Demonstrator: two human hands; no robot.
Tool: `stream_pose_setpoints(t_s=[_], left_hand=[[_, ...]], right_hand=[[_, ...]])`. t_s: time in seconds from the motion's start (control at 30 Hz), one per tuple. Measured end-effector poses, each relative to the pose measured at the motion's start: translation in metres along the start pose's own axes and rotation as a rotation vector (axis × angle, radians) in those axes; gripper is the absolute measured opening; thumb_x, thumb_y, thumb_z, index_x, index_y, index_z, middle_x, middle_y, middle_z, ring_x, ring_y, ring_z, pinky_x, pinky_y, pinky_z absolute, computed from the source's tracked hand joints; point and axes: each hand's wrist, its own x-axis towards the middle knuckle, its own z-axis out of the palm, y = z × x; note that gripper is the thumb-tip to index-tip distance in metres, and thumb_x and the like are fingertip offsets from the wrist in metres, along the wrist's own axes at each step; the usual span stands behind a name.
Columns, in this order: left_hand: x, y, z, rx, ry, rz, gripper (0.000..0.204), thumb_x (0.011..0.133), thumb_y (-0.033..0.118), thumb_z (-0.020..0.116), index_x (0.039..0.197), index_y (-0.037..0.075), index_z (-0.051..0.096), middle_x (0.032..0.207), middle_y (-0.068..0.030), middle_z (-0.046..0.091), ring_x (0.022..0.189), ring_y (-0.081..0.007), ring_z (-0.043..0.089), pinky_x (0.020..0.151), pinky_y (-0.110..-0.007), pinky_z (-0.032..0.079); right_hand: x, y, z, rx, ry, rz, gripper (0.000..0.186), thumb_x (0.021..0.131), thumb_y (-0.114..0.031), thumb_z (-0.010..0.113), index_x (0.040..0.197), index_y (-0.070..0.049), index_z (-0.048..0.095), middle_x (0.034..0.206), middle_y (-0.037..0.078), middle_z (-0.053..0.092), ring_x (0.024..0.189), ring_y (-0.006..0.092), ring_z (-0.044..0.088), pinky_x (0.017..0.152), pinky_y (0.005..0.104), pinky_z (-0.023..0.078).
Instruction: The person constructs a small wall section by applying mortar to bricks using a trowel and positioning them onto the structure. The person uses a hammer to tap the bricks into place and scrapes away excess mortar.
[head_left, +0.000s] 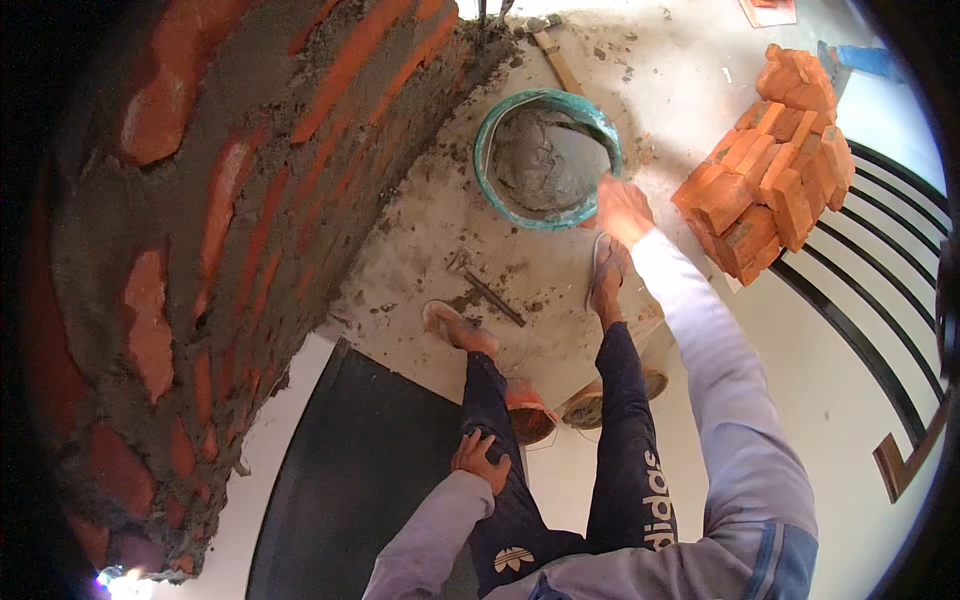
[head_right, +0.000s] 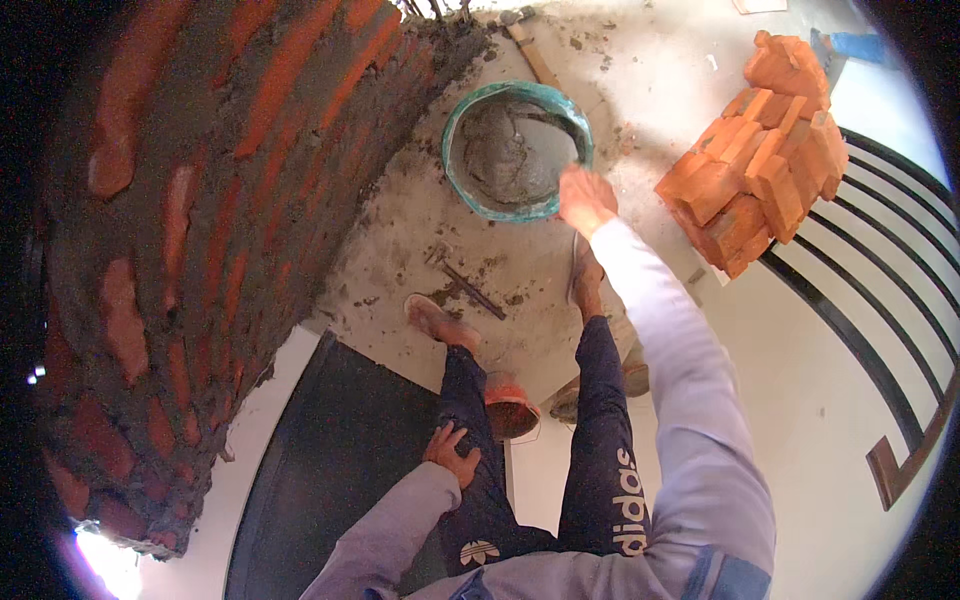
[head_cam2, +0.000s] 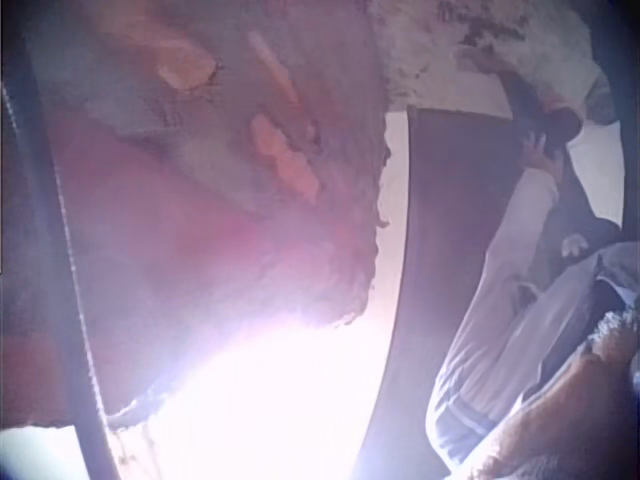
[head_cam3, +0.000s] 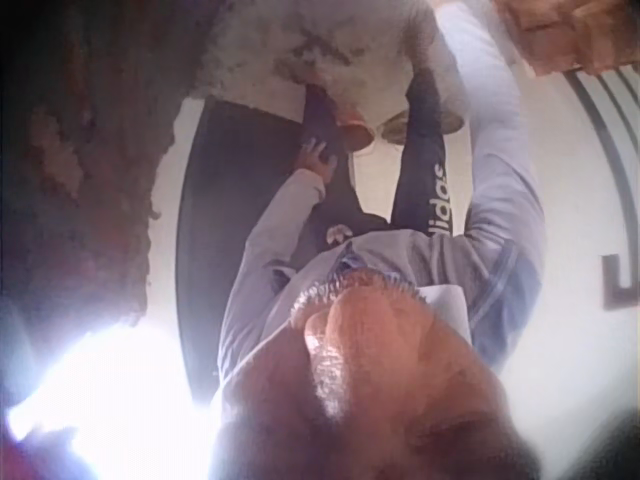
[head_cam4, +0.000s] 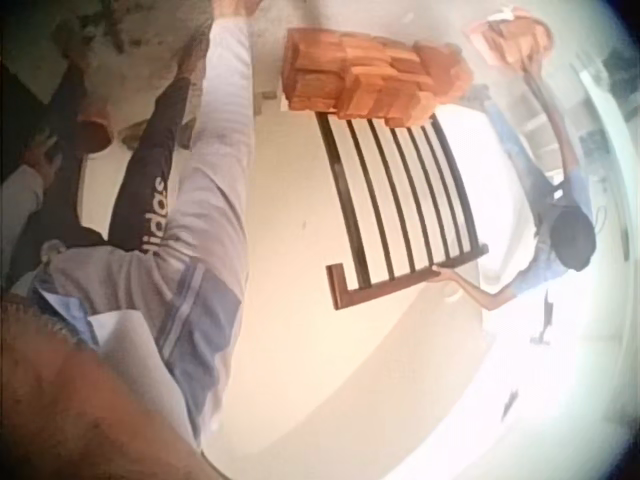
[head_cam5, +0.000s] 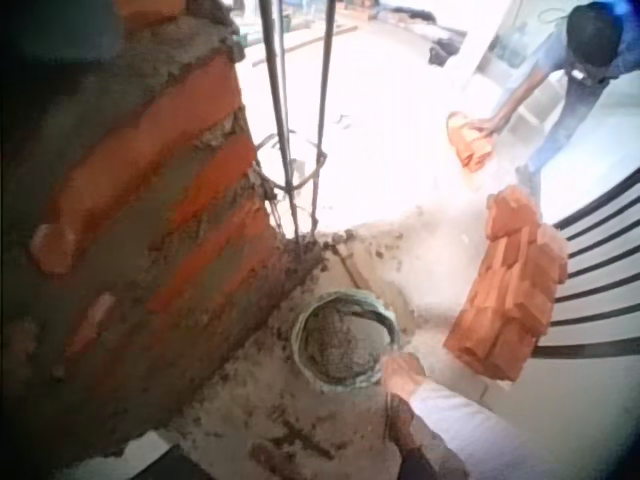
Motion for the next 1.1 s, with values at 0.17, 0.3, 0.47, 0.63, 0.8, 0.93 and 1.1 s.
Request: stream_pose_setpoints(t_s=[0.17, 0.3, 0.47, 0.63, 0.8, 0.93, 1.1], left_hand=[[-0.005, 0.001, -0.010, 0.019, -0.012, 0.017, 0.060, 0.087, 0.040, 0.063, 0.138, 0.012, 0.052, 0.155, -0.0146, 0.033, 0.145, -0.0342, 0.025, 0.119, -0.044, 0.021], [-0.002, -0.002, -0.009, -0.007, 0.022, 0.000, 0.059, 0.087, 0.040, 0.064, 0.138, 0.013, 0.053, 0.155, -0.0138, 0.033, 0.145, -0.0341, 0.025, 0.120, -0.044, 0.021], [0.000, 0.006, -0.016, 0.040, 0.025, 0.013, 0.058, 0.087, 0.040, 0.065, 0.138, 0.014, 0.054, 0.154, -0.0147, 0.035, 0.144, -0.0347, 0.027, 0.119, -0.045, 0.021], [-0.004, -0.003, 0.000, -0.008, 0.100, 0.047, 0.064, 0.086, 0.046, 0.060, 0.139, 0.012, 0.052, 0.155, -0.0141, 0.034, 0.145, -0.0322, 0.026, 0.120, -0.041, 0.019], [-0.006, -0.014, 0.005, 0.092, -0.217, -0.077, 0.073, 0.087, 0.058, 0.050, 0.148, 0.017, 0.041, 0.160, -0.0128, 0.021, 0.149, -0.0317, 0.016, 0.122, -0.043, 0.012], [-0.022, -0.019, 0.044, 0.161, -0.092, -0.005, 0.070, 0.090, 0.056, 0.051, 0.146, 0.016, 0.043, 0.158, -0.0124, 0.027, 0.147, -0.0330, 0.020, 0.121, -0.041, 0.016], [-0.018, 0.002, 0.064, 0.068, 0.062, -0.028, 0.072, 0.090, 0.055, 0.049, 0.150, 0.019, 0.036, 0.161, -0.0068, 0.020, 0.149, -0.0286, 0.012, 0.121, -0.045, 0.015]], right_hand=[[0.050, -0.015, 0.045, -0.020, -0.221, -0.050, 0.020, 0.080, -0.004, 0.061, 0.096, 0.005, 0.070, 0.105, 0.026, 0.068, 0.099, 0.0422, 0.066, 0.084, 0.0459, 0.055], [0.027, -0.039, 0.058, 0.280, -0.246, 0.034, 0.026, 0.081, -0.007, 0.060, 0.100, 0.010, 0.065, 0.109, 0.029, 0.065, 0.111, 0.0444, 0.060, 0.093, 0.0502, 0.048], [0.049, -0.019, 0.067, 0.590, -0.300, 0.068, 0.033, 0.081, -0.011, 0.064, 0.108, 0.007, 0.062, 0.090, 0.022, 0.067, 0.078, 0.0331, 0.067, 0.066, 0.0431, 0.053], [0.054, 0.014, 0.085, 0.834, -0.389, -0.050, 0.049, 0.079, -0.009, 0.069, 0.124, -0.002, 0.053, 0.078, 0.012, 0.061, 0.051, 0.0174, 0.056, 0.042, 0.0332, 0.045], [-0.030, 0.060, 0.117, 1.052, -0.316, 0.010, 0.027, 0.073, 0.003, 0.069, 0.098, -0.001, 0.061, 0.068, 0.005, 0.058, 0.046, 0.0118, 0.052, 0.040, 0.0300, 0.043], [-0.105, 0.080, 0.069, 0.987, -0.291, -0.021, 0.023, 0.072, 0.003, 0.069, 0.093, -0.002, 0.061, 0.066, 0.004, 0.056, 0.047, 0.0118, 0.053, 0.040, 0.0293, 0.043], [-0.195, 0.078, -0.104, 0.751, -0.348, -0.155, 0.023, 0.071, -0.010, 0.071, 0.093, -0.006, 0.064, 0.066, 0.002, 0.056, 0.054, 0.0121, 0.055, 0.047, 0.0291, 0.045]])
